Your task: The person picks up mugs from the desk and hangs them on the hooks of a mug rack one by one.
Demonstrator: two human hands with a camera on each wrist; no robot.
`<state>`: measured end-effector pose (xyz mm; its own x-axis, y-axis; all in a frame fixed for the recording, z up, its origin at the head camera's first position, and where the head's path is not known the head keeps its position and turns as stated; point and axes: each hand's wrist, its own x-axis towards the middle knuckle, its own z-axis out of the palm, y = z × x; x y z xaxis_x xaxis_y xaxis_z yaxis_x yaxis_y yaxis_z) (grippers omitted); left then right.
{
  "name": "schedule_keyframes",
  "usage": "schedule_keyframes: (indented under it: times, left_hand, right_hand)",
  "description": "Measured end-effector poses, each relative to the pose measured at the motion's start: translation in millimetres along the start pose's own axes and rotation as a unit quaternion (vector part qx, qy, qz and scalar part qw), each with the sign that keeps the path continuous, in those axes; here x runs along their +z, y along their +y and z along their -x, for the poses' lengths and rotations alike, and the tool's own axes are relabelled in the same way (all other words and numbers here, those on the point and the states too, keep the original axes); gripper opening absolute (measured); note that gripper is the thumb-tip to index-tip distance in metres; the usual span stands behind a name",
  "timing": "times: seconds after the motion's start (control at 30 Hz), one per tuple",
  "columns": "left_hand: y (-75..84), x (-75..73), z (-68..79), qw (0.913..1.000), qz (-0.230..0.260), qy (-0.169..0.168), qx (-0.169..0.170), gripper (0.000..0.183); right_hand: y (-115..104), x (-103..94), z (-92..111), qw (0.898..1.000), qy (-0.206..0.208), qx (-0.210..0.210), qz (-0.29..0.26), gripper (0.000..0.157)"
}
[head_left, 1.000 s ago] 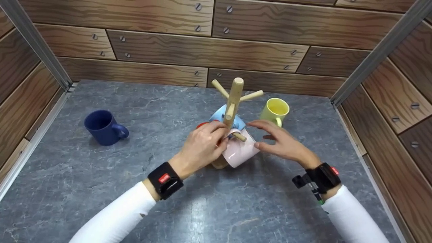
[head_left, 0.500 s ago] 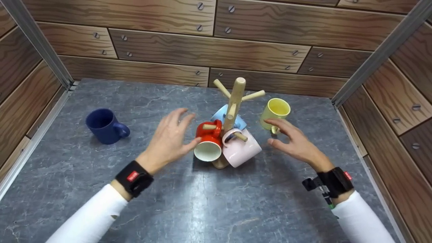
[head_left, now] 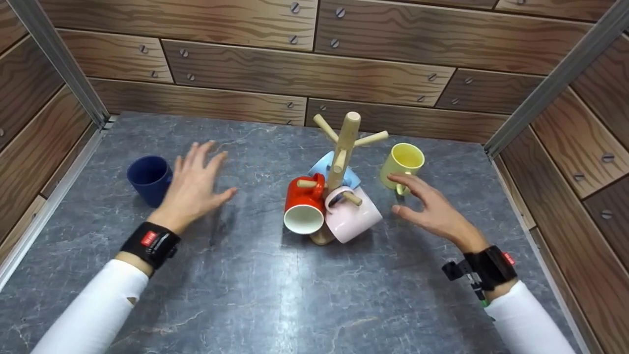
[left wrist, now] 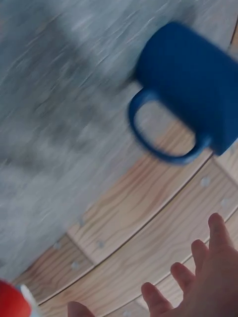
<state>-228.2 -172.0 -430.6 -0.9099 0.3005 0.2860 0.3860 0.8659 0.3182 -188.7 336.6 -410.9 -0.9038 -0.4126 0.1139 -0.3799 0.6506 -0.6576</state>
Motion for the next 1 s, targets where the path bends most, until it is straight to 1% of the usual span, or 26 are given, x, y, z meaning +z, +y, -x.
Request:
schedule_keyframes:
  times: [0.13, 0.27, 0.43, 0.6, 0.77, 0.87, 1.0]
  left_hand:
    - [-18.0, -13.4, 1.5, 0.9994, -0.017, -0.023, -0.021, 0.089]
    - [-36.1, -25.9, 2.9, 0.997, -0.036, -0.05, -0.047, 0.097]
    - [-58.8, -34.8, 4.7, 0.9924, -0.043, -0.081, -0.081, 0.101]
    - [-77.4, -39.6, 4.9, 0.9854, -0.035, -0.12, -0.115, 0.108]
    - [-92.1, -41.1, 7.0, 0.979, -0.026, -0.151, -0.135, 0.113]
    - [-97.7, -40.4, 7.2, 0.9768, -0.016, -0.159, -0.142, 0.114]
    - [-103.9, -39.4, 6.7, 0.9762, 0.017, -0.157, -0.149, 0.115]
  right_hand:
    - [0.5, 0.6, 1.0, 1.0, 0.006, -0.006, 0.001, 0.065]
    - [0.7, 1.1, 1.3, 1.0, 0.02, -0.015, 0.011, 0.065]
    - [1.2, 2.2, 1.6, 0.999, 0.027, -0.021, 0.016, 0.064]
    - [2.2, 4.3, 1.1, 0.999, 0.024, -0.03, 0.01, 0.06]
    - [3.6, 6.5, 2.0, 0.999, 0.019, -0.026, 0.009, 0.059]
    - [4.9, 7.1, 3.9, 0.999, 0.02, -0.023, 0.01, 0.059]
    - [6.6, 7.8, 6.7, 0.999, 0.03, -0.026, 0.013, 0.057]
